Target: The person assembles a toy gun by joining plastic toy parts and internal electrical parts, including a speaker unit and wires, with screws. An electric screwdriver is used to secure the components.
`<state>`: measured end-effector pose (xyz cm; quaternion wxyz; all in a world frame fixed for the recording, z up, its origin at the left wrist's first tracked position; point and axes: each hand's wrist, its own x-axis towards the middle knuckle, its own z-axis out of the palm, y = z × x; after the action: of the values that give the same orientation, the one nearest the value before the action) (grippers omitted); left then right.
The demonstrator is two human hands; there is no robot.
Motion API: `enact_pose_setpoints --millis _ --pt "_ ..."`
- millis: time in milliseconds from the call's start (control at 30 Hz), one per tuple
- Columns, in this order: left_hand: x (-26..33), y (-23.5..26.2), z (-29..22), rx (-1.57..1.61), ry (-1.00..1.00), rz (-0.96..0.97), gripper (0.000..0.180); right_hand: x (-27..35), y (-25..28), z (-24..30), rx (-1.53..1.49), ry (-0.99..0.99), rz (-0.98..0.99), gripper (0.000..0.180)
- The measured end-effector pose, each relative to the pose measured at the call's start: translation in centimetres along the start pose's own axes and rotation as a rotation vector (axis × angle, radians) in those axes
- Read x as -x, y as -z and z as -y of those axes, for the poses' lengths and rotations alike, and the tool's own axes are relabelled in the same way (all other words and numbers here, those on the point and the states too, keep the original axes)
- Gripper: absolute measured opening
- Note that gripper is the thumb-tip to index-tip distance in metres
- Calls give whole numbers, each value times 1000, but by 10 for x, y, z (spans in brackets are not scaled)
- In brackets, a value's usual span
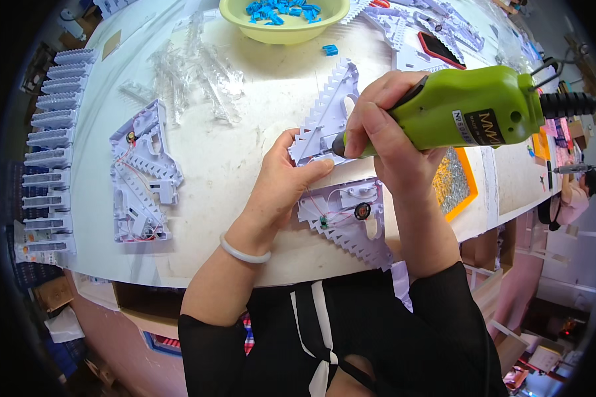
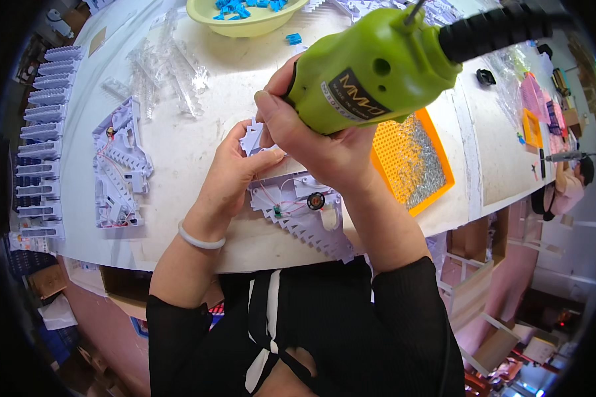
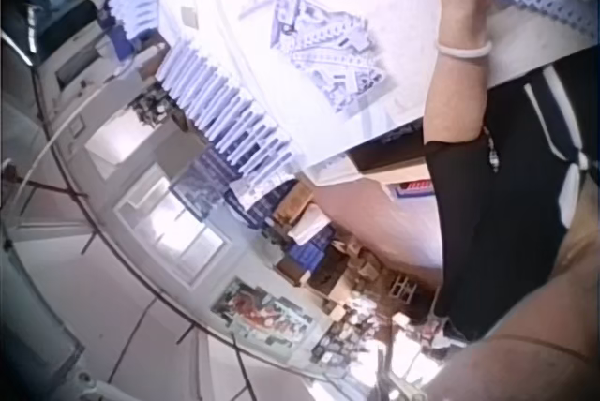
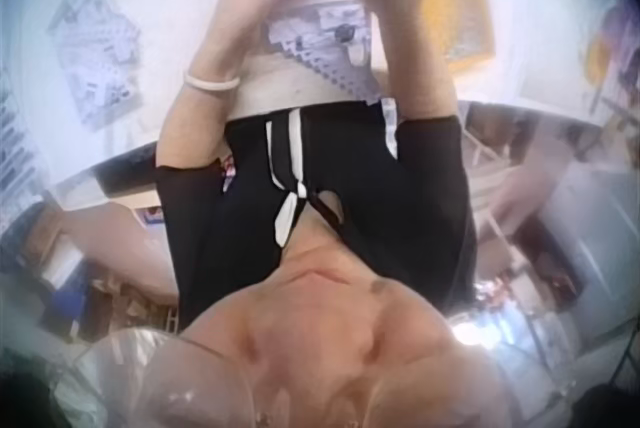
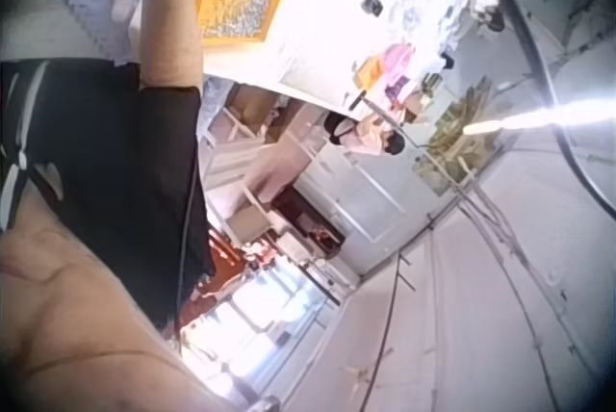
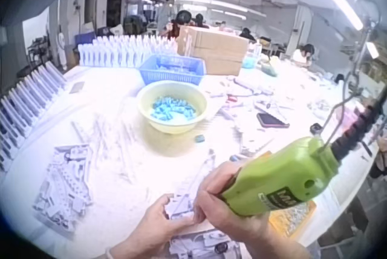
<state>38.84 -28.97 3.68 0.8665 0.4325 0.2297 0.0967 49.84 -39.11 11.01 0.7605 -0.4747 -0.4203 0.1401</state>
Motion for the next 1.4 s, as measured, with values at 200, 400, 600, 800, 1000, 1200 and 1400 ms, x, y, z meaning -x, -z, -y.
enact_pose_setpoints --millis 200,400,600,800,1000,1200,1400 --pt "-5 2 4 1 -34 82 53 -2 -7 2 163 129 89 15" --pt "-10 8 3 -185 57 73 53 -17 -20 20 87 -8 130 33" --pt "-4 9 17 -373 -208 96 59 -17 -48 7 361 242 259 71" --pt "3 -18 5 -729 -190 -23 67 40 78 45 1201 155 0 31" --pt "-11 -7 -4 -1140 -229 -82 65 98 109 44 1503 -170 162 22" --pt "-1 -16 -14 -1425 -630 -114 46 111 125 29 1414 -252 99 17" --pt "21 -26 -43 -1264 -665 87 26 111 142 41 1429 -439 44 15"
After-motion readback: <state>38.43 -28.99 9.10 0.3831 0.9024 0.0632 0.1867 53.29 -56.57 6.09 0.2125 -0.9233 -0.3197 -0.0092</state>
